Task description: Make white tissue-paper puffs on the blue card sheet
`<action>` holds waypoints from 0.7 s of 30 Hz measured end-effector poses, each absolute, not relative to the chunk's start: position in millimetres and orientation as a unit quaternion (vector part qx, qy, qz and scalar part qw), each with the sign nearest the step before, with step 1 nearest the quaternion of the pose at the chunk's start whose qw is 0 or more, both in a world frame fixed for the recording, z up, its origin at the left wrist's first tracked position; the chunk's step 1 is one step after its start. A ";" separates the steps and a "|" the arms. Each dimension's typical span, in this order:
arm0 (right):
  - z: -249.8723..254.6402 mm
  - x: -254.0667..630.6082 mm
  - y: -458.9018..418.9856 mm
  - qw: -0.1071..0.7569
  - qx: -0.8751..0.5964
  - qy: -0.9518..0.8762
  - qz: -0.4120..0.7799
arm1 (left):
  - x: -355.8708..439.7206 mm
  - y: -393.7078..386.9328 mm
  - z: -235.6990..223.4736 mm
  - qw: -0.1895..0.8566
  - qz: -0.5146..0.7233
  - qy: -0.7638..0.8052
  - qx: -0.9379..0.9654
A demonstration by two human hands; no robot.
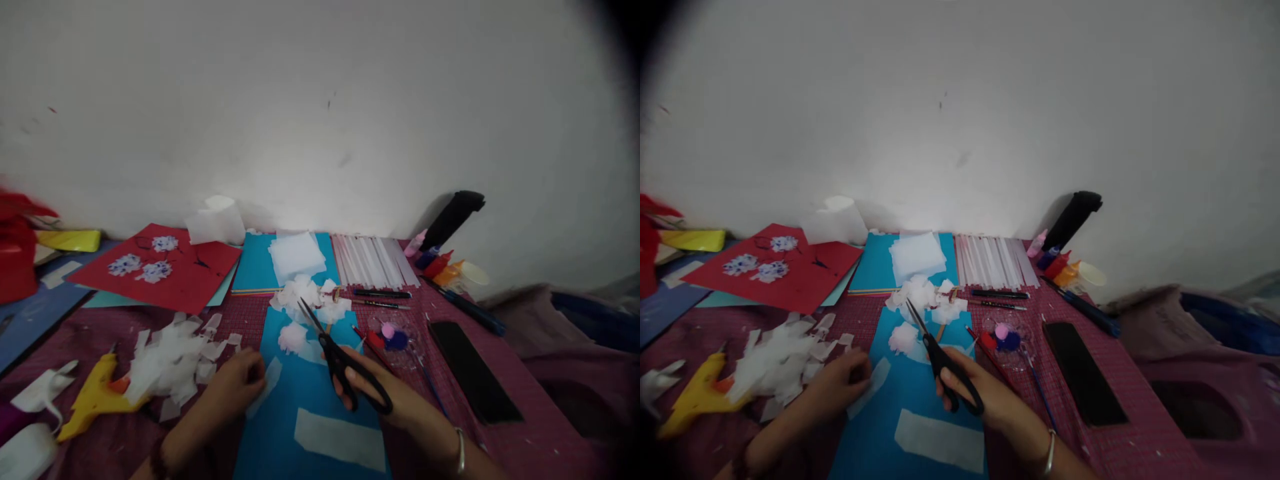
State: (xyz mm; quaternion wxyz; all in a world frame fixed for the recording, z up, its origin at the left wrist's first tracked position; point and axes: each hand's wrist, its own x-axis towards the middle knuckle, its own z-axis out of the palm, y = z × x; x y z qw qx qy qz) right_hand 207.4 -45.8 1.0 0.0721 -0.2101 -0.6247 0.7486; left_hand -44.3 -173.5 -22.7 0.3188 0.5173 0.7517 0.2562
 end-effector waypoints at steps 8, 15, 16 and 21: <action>-1.8 202.5 -43.9 0.086 -0.211 -0.633 0.740 | -59.9 -139.8 8.4 0.489 0.506 0.583 0.406; -4.9 201.0 -43.9 0.104 -0.200 -0.642 0.733 | -48.1 -123.0 15.9 0.515 0.568 0.560 0.313; -4.1 200.4 -43.7 0.108 -0.195 -0.644 0.732 | -46.0 -121.6 17.2 0.510 0.577 0.557 0.309; 8.3 197.8 -42.1 0.105 -0.174 -0.666 0.717 | -42.1 -111.0 24.1 0.464 0.621 0.563 0.286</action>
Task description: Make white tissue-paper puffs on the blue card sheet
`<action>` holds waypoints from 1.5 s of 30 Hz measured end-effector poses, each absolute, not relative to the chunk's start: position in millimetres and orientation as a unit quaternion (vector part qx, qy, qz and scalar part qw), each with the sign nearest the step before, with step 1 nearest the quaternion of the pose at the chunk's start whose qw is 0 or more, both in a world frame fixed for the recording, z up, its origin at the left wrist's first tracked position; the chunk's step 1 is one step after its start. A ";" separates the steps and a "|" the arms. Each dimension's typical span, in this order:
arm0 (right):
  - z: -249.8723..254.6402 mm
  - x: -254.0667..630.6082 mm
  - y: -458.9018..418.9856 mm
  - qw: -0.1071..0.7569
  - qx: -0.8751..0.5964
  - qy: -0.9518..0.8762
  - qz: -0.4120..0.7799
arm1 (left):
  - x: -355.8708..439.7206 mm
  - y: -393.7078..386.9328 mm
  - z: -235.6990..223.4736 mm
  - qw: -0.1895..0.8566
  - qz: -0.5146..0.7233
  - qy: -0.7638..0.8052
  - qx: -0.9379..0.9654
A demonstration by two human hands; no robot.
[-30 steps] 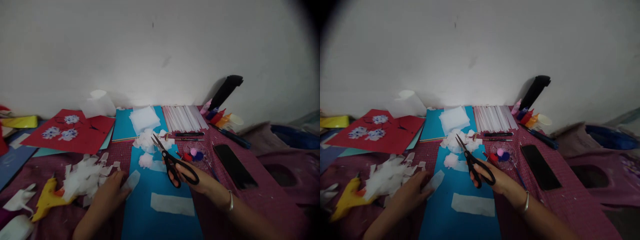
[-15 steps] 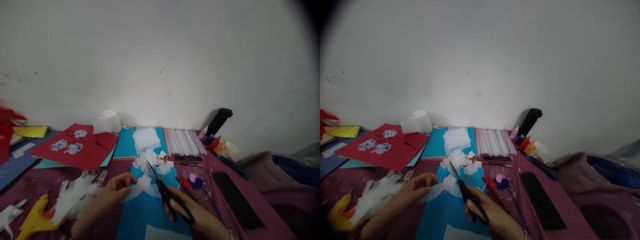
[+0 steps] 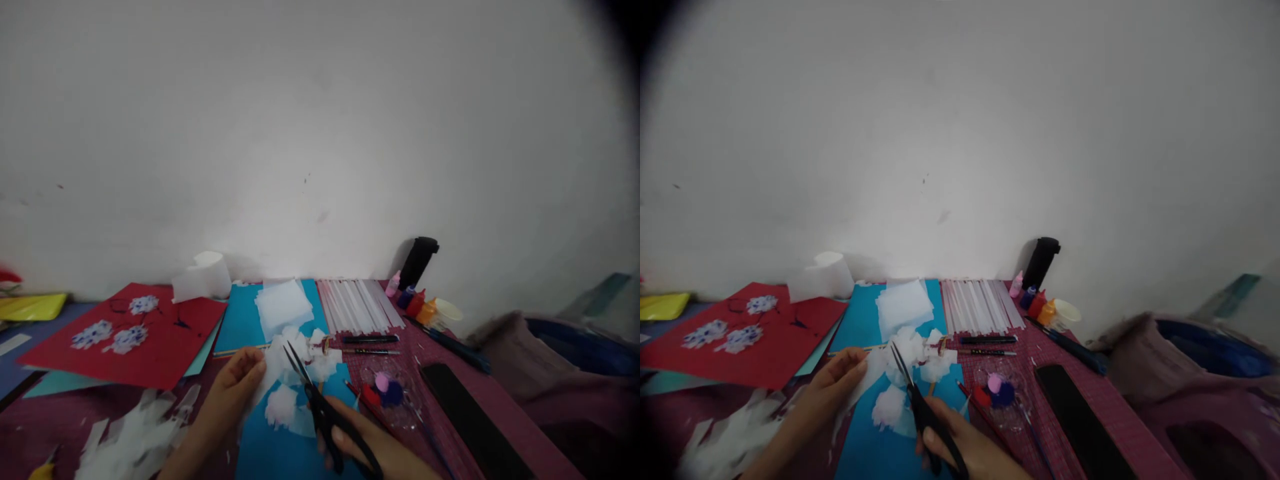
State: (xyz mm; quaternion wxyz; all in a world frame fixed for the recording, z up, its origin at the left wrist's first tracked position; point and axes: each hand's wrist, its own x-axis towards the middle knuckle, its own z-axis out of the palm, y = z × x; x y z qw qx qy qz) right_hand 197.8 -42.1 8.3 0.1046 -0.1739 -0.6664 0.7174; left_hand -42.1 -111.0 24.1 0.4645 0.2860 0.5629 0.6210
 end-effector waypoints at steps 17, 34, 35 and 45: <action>-8.2 180.0 -30.5 0.144 -0.168 -0.557 0.800 | -51.7 -60.6 24.8 0.428 0.492 0.621 0.436; -25.0 170.2 -23.2 0.212 -0.219 -0.509 0.805 | -64.6 -44.9 16.8 0.504 0.484 0.640 0.320; -25.5 169.7 -22.5 0.211 -0.221 -0.506 0.807 | -65.4 -47.6 14.4 0.529 0.474 0.632 0.309; -35.5 171.6 -11.6 0.173 -0.187 -0.426 0.868 | -66.2 -30.1 18.7 0.497 0.512 0.630 0.305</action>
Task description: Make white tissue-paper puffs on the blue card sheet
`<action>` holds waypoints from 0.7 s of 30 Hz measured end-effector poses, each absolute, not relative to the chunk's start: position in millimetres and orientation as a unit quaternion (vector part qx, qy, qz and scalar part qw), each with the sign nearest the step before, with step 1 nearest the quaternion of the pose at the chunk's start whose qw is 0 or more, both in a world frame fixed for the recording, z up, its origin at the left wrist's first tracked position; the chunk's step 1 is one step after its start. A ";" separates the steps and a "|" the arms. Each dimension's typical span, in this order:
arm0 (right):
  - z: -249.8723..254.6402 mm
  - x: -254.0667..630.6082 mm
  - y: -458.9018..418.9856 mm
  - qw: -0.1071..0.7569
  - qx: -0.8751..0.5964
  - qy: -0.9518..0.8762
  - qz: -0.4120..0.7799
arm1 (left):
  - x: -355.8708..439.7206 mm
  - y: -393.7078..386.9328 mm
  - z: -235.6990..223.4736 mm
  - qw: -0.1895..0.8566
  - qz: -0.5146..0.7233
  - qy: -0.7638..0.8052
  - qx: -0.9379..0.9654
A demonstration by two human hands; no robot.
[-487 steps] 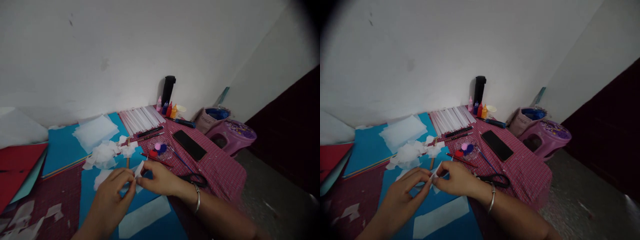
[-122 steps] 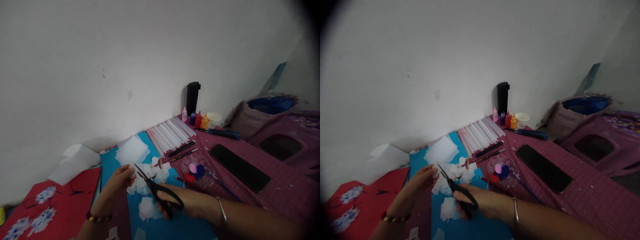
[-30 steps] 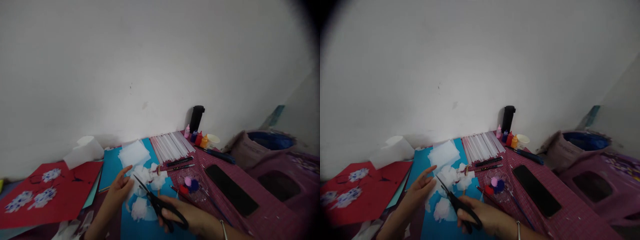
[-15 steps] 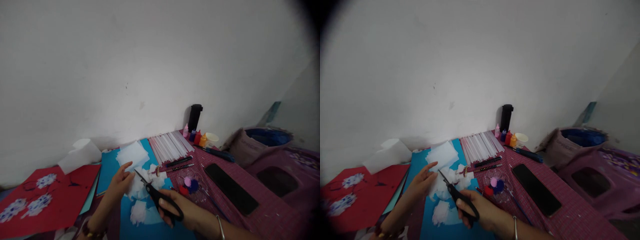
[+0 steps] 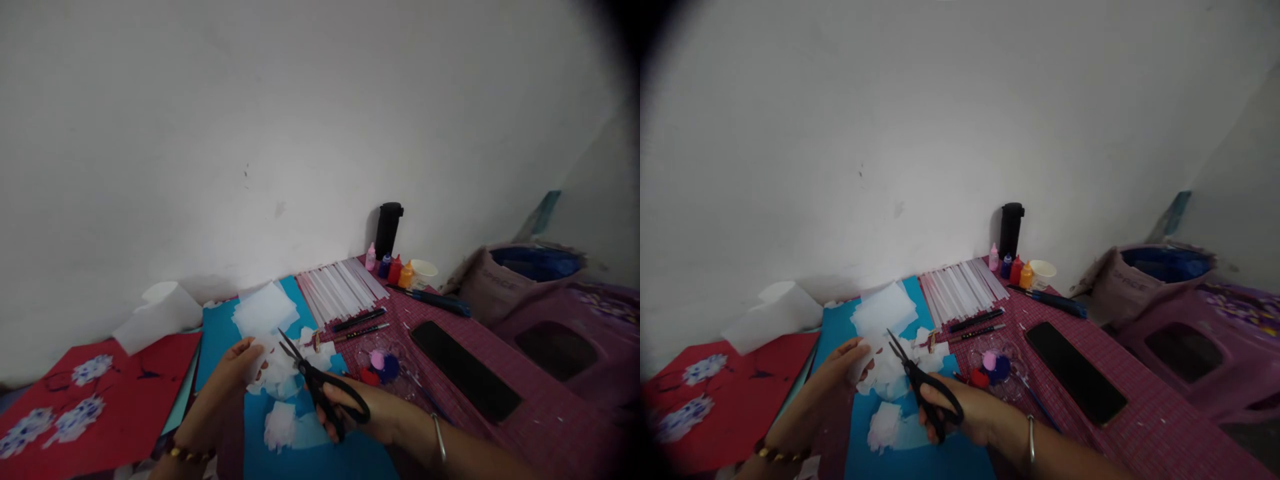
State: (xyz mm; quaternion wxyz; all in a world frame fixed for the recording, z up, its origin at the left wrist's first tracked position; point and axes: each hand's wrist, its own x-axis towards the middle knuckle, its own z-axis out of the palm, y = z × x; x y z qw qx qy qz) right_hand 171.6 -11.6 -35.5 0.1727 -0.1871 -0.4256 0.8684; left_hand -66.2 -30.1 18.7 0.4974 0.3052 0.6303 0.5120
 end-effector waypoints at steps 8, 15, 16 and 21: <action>-28.8 176.6 -8.8 0.152 -0.186 -0.480 0.844 | -60.4 -16.5 7.5 0.490 0.466 0.650 0.346; -22.9 171.8 -9.1 0.165 -0.198 -0.513 0.819 | -58.8 -17.5 -4.3 0.485 0.411 0.663 0.394; -21.9 170.5 -9.4 0.168 -0.206 -0.523 0.810 | -57.8 -17.3 -3.1 0.484 0.409 0.664 0.396; -21.9 164.8 -10.7 0.170 -0.264 -0.559 0.768 | -50.8 -14.3 5.4 0.498 0.411 0.658 0.388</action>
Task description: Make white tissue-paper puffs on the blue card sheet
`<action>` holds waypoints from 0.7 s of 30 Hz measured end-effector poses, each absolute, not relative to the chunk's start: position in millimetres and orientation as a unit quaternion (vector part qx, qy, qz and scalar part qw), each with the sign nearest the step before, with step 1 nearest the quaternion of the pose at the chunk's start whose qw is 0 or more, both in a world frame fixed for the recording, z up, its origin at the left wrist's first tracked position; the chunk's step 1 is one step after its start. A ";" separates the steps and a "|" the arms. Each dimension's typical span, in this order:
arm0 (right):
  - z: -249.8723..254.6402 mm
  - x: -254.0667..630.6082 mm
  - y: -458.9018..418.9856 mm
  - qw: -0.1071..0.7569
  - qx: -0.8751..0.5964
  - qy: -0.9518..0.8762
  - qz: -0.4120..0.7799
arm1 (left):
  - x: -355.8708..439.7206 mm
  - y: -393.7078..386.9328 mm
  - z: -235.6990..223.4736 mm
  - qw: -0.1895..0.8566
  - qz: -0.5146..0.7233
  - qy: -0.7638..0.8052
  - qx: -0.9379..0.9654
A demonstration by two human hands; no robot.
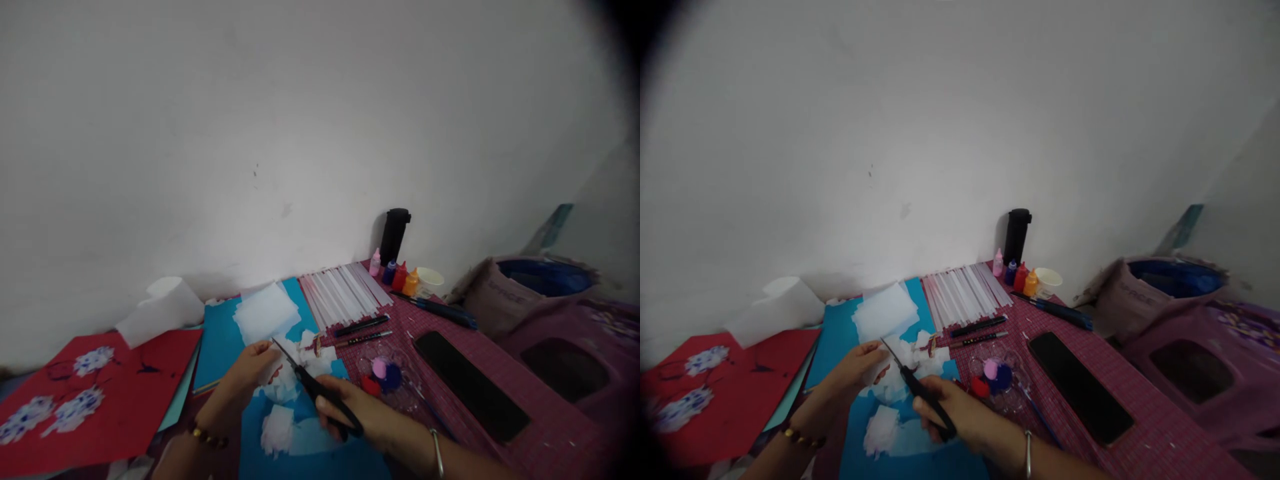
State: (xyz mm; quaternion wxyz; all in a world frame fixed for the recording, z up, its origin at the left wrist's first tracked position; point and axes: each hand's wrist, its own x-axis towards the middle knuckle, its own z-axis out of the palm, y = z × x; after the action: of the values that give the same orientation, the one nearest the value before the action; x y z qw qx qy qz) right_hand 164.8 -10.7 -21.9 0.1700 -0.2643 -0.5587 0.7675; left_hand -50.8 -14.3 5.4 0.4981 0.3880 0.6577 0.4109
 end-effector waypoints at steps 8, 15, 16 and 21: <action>-31.5 165.3 -7.4 0.186 -0.287 -0.532 0.775 | -61.0 -17.9 4.2 0.553 0.431 0.630 0.334; -31.7 166.6 -6.4 0.181 -0.245 -0.501 0.810 | -76.3 -26.9 9.6 0.573 0.440 0.610 0.325; -33.9 166.6 -5.9 0.183 -0.232 -0.484 0.823 | -77.1 -25.0 10.3 0.566 0.453 0.609 0.320; -46.6 167.6 -1.3 0.163 -0.203 -0.426 0.866 | -77.1 -9.1 14.3 0.535 0.503 0.608 0.301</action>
State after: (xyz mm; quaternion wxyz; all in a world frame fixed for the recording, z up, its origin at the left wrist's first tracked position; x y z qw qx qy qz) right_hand 167.6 -1.3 -46.6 0.1627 -0.2031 -0.4263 0.8663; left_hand -77.1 -9.1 14.3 0.5352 0.3012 0.6081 0.5030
